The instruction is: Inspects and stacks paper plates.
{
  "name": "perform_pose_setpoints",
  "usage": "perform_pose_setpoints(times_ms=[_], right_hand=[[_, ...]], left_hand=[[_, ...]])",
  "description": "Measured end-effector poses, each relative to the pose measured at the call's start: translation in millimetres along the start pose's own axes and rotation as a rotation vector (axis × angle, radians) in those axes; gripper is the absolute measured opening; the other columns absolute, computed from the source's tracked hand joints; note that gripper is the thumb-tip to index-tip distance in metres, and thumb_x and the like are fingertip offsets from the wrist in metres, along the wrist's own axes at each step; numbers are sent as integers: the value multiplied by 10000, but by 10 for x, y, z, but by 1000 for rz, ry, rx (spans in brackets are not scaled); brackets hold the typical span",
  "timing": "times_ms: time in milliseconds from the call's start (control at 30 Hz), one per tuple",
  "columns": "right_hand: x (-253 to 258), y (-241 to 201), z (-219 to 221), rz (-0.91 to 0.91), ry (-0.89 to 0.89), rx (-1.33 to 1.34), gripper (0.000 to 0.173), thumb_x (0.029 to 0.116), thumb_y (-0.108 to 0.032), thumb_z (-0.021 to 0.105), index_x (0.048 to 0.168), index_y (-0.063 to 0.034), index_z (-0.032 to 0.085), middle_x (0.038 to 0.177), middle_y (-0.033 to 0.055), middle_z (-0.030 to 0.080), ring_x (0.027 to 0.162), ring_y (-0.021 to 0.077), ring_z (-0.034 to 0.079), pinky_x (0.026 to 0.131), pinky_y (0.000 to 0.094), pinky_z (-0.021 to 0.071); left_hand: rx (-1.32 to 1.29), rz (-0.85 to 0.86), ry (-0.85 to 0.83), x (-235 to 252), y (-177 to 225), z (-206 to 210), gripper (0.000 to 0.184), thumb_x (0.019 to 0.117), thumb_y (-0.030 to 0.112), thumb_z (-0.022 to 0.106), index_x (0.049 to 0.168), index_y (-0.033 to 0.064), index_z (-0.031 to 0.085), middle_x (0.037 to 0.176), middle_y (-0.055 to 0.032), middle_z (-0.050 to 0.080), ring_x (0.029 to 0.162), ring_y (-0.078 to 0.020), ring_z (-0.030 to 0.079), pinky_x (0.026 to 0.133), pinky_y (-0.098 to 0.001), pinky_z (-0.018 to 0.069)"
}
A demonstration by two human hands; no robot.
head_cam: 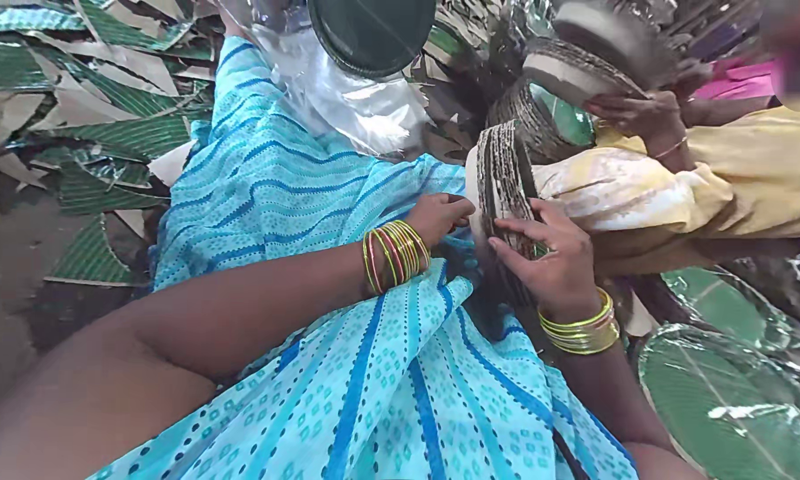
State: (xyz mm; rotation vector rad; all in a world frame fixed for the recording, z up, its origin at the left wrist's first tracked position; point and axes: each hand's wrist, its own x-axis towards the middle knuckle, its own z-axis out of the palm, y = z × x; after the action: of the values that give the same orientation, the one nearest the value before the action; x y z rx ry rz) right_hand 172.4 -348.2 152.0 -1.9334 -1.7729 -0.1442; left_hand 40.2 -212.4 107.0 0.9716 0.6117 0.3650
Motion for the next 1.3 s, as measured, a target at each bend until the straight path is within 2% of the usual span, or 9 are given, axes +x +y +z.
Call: perform_pose_setpoints(times_ms=[100,233,367,633,800,933,1000,1133,1300], right_hand=[[36,38,-78,41,-40,132,254,861,-208,762,1051,-43,796,1248,207,664,1094,169,674,900,284,574],[63,105,-123,76,-43,239,253,849,-141,758,1071,-23,785,1246,177,661,1088,114,667,890,237,579],[67,109,-124,118,-11,283,242,835,-78,736,1063,-12,780,1230,163,666,1073,91,668,860,203,579],[71,166,-133,62,61,311,239,837,-18,681,1059,4,766,1149,111,705,993,48,681,831,180,577],[64,179,-139,33,91,372,214,826,20,672,1030,20,738,1133,61,706,973,23,683,825,189,591],[53,187,-162,3,120,460,218,805,49,668,965,-80,741,1060,-73,718,928,-6,678,806,186,591],[55,173,-184,-13,119,485,226,803,55,668,940,-105,752,1047,-82,722,962,14,680,832,197,590],[80,150,-207,-14,98,482,219,808,36,671,922,-127,762,1048,-80,722,1008,24,675,880,213,582],[99,137,-165,-52,69,297,148,845,-35,630,876,-50,774,1081,63,709,1030,49,659,868,196,562]], left_hand=[[12,24,-75,-24,-27,-34,397,1027,141,586,1393,0,522,1257,-159,628,1143,-218,592,995,-424,472],[-22,49,-157,17,-142,-32,592,975,175,665,1500,102,402,1360,-177,577,1216,-301,566,1010,-540,463],[-90,29,-204,-13,-112,29,687,966,114,687,1520,101,281,1333,-162,601,1148,-220,613,963,-427,505],[-73,53,-194,34,-141,73,701,958,90,704,1519,72,284,1353,-173,596,1139,-205,632,947,-383,526],[-34,51,-177,29,-132,99,783,947,133,730,1553,56,240,1400,-201,572,1159,-242,634,955,-402,528],[-19,-40,-212,-1,-54,126,888,957,159,719,1618,72,132,1512,-222,477,1334,-315,531,1055,-482,474],[-46,-61,-247,-15,-37,138,890,960,119,699,1621,80,105,1505,-221,474,1323,-313,527,1048,-486,475],[-105,-20,-228,-33,-49,154,767,979,91,632,1593,75,171,1423,-224,524,1208,-272,591,987,-430,512],[-93,35,-193,25,-148,106,612,1024,176,559,1559,73,279,1298,-200,609,1087,-234,655,927,-407,549]])
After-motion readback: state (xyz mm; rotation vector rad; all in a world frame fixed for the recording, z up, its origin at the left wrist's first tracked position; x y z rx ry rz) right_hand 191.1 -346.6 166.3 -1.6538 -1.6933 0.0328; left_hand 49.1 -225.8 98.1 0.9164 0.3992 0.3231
